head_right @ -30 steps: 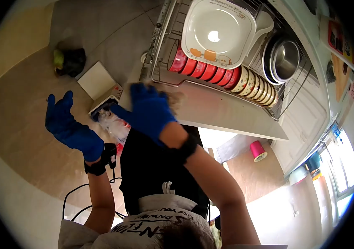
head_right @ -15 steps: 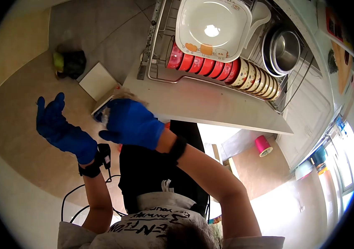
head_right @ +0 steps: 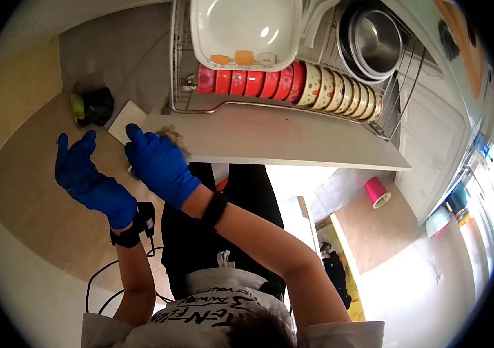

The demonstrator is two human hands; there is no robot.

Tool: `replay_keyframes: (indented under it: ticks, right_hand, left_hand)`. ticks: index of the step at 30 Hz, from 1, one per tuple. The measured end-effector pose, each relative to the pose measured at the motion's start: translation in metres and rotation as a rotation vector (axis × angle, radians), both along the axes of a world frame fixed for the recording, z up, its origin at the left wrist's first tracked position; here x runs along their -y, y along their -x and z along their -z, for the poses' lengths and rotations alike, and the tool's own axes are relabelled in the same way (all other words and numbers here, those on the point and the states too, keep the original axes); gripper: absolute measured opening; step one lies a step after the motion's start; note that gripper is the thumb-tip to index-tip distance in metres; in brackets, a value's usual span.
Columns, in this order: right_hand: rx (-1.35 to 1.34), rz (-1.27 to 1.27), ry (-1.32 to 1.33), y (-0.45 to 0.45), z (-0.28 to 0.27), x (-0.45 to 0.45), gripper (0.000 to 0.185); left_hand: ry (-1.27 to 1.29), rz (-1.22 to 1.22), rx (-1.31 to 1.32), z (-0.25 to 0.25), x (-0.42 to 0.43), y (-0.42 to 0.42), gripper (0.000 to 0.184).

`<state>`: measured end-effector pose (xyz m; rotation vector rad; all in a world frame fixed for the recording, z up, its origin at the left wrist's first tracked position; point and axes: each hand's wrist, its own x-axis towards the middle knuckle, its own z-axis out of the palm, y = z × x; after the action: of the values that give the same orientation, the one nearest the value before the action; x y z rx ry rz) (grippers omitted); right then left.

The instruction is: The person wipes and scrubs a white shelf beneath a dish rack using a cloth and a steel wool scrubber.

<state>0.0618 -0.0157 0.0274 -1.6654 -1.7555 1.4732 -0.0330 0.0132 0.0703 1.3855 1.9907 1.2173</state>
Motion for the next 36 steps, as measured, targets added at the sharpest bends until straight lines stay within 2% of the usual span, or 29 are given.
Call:
replay_keyframes:
  ticks: [1,2,3,4,5,7,8,9,10,11,12,13,14,15,16,17,18,20,21,23,26,28,29,30,31,32,33,34,36]
  right_hand:
    - [-0.036,0.009,-0.082,-0.006,-0.001,0.000,0.016]
    - [-0.070,0.015,-0.165,-0.013,0.000,0.001,0.016]
    - [-0.073,0.024,-0.162,-0.025,0.003,0.004,0.016]
    - [0.026,-0.052,-0.362,-0.043,0.005,0.009,0.016]
    - [0.130,-0.130,-0.562,-0.065,0.006,0.015,0.016]
    - [0.202,-0.153,-0.391,-0.123,0.000,0.036,0.024]
    - [0.150,-0.204,-0.447,-0.167,-0.007,0.038,0.024]
    - [0.153,-0.112,-0.313,-0.203,-0.011,0.051,0.029]
    - [0.154,-0.068,-0.268,-0.243,-0.012,0.061,0.028]
    - [0.164,-0.087,-0.245,-0.283,-0.024,0.062,0.022]
    - [0.060,0.211,0.112,-0.322,-0.025,0.080,0.018]
    - [0.242,0.113,0.063,-0.345,-0.034,0.079,0.017]
    - [0.201,0.195,0.041,-0.349,-0.032,0.081,0.017]
    - [0.277,0.096,-0.028,-0.345,-0.026,0.084,0.018]
    - [0.353,-0.006,-0.098,-0.338,-0.019,0.086,0.018]
    - [0.374,-0.019,-0.099,-0.302,-0.018,0.076,0.020]
    - [0.202,-0.071,-0.372,-0.268,-0.002,0.073,0.017]
    - [0.164,-0.043,-0.366,-0.190,-0.006,0.050,0.015]
    - [0.128,-0.119,-0.230,-0.164,-0.011,0.036,0.024]
    - [0.082,-0.245,0.005,-0.139,-0.003,0.021,0.026]
    - [0.064,-0.246,-0.047,-0.184,-0.008,0.029,0.028]
    - [-0.068,-0.099,-0.012,-0.255,-0.004,0.053,0.032]
    - [-0.088,-0.092,0.004,-0.297,-0.002,0.067,0.037]
    - [-0.170,0.032,0.248,-0.337,-0.019,0.069,0.037]
    - [-0.376,0.438,0.780,-0.370,-0.047,0.063,0.035]
    - [-0.258,0.191,0.393,-0.414,-0.038,0.083,0.031]
    - [-0.083,0.272,0.493,-0.435,-0.048,0.086,0.028]
    - [-0.056,0.355,0.475,-0.444,-0.050,0.093,0.025]
    - [0.072,0.169,0.250,-0.438,-0.048,0.088,0.027]
  left_hand:
    - [-0.049,0.034,0.052,0.003,0.003,-0.004,0.041]
    - [-0.046,0.044,0.050,0.002,0.002,-0.009,0.041]
    - [-0.027,0.159,-0.110,0.000,0.001,-0.014,0.035]
    - [-0.007,0.282,-0.270,-0.003,0.000,-0.018,0.030]
    - [-0.006,0.296,-0.273,0.000,0.002,-0.024,0.030]
    - [-0.017,0.293,-0.118,0.014,0.005,-0.034,0.026]
    - [-0.017,0.297,-0.123,0.017,0.004,-0.042,0.026]
    - [-0.028,0.259,-0.097,0.019,0.005,-0.055,0.027]
    - [-0.040,0.219,-0.071,0.023,0.005,-0.064,0.027]
    - [-0.038,0.375,-0.143,0.028,0.005,-0.057,0.031]
    - [-0.042,0.376,-0.147,0.028,0.006,-0.063,0.031]
    - [0.011,0.337,-0.043,0.027,0.007,-0.072,0.038]
    - [0.070,0.299,0.062,0.026,0.009,-0.081,0.044]
    - [0.081,0.240,0.138,0.027,0.012,-0.089,0.055]
    - [0.082,0.240,0.137,0.027,0.012,-0.092,0.055]
    - [0.072,0.266,0.041,0.027,0.013,-0.097,0.055]
    - [0.065,0.293,-0.054,0.026,0.014,-0.102,0.056]
    - [0.043,0.383,-0.098,0.028,0.012,-0.097,0.055]
    - [0.011,0.463,-0.155,0.029,0.013,-0.101,0.054]
    - [0.081,0.274,-0.019,0.029,0.018,-0.123,0.052]
    - [0.103,0.286,0.030,0.030,0.022,-0.133,0.053]
    - [0.101,0.329,0.032,0.032,0.025,-0.140,0.053]
    - [0.049,0.460,-0.014,0.031,0.024,-0.144,0.053]
    - [-0.006,0.593,-0.060,0.030,0.023,-0.145,0.053]
    - [-0.012,0.590,-0.024,0.029,0.023,-0.155,0.048]
    - [-0.013,0.589,-0.021,0.028,0.025,-0.164,0.048]
    - [0.033,0.588,0.049,0.025,0.027,-0.171,0.047]
    - [0.081,0.587,0.118,0.023,0.030,-0.177,0.047]
    - [0.132,0.531,0.179,0.025,0.037,-0.186,0.049]
